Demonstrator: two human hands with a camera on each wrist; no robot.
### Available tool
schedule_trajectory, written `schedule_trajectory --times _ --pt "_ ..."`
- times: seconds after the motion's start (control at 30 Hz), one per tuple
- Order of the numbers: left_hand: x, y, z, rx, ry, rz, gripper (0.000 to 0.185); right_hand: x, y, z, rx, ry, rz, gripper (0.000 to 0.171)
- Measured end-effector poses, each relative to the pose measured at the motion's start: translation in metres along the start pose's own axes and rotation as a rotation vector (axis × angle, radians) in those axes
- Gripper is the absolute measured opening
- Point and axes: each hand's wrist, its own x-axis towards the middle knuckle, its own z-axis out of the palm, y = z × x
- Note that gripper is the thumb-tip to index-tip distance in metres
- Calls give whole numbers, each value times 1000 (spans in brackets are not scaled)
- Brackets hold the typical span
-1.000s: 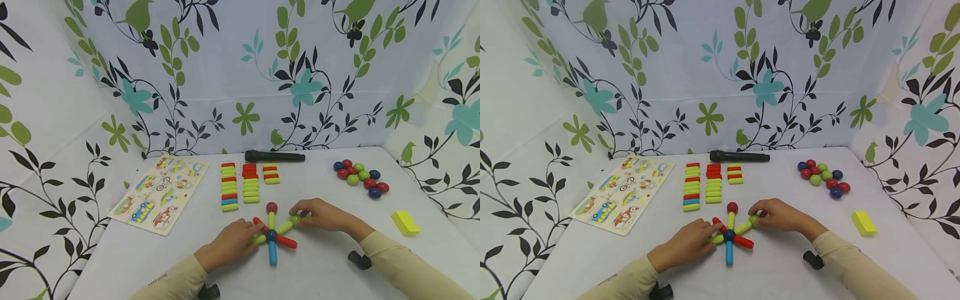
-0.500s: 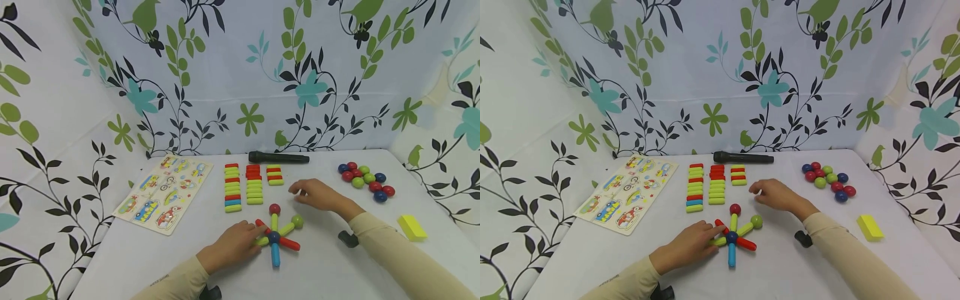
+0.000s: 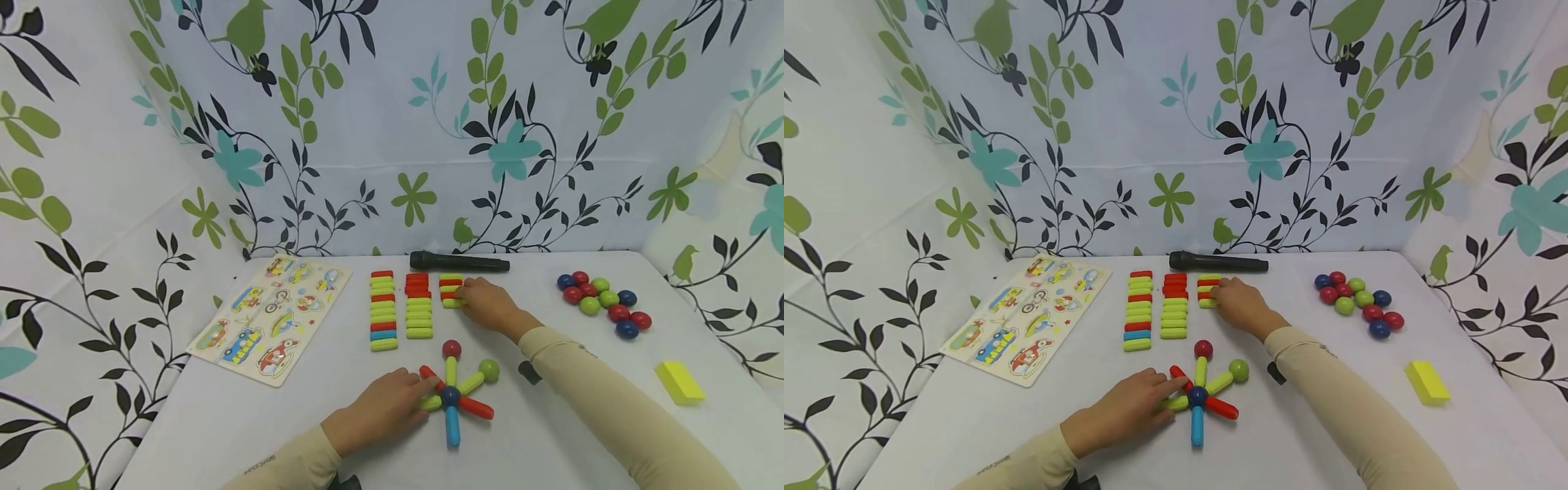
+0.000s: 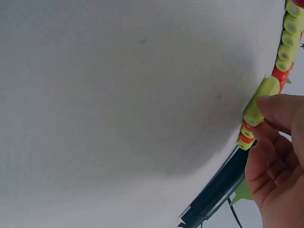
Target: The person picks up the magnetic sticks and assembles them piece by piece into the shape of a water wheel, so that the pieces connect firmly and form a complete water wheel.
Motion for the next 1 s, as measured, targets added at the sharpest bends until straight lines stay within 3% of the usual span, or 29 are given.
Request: schedule_trajectory --times 0.17,0.47,0.63,0.83,1.0 --pt "1 1 0 -12 -5 -2 55 -3 2 3 7 -46 26 27" --pt "0 3 -1 -1 -10 -14 55 -11 3 0 172 -159 103 19" --pt "1 4 -4 9 -8 -12 54 -29 5 -10 293 -177 87 26" --pt "2 2 -3 4 -3 -2 54 -56 1 -26 506 -217 71 15" --pt "2 2 -1 0 -5 -1 54 -69 -7 -28 547 -292 35 12"
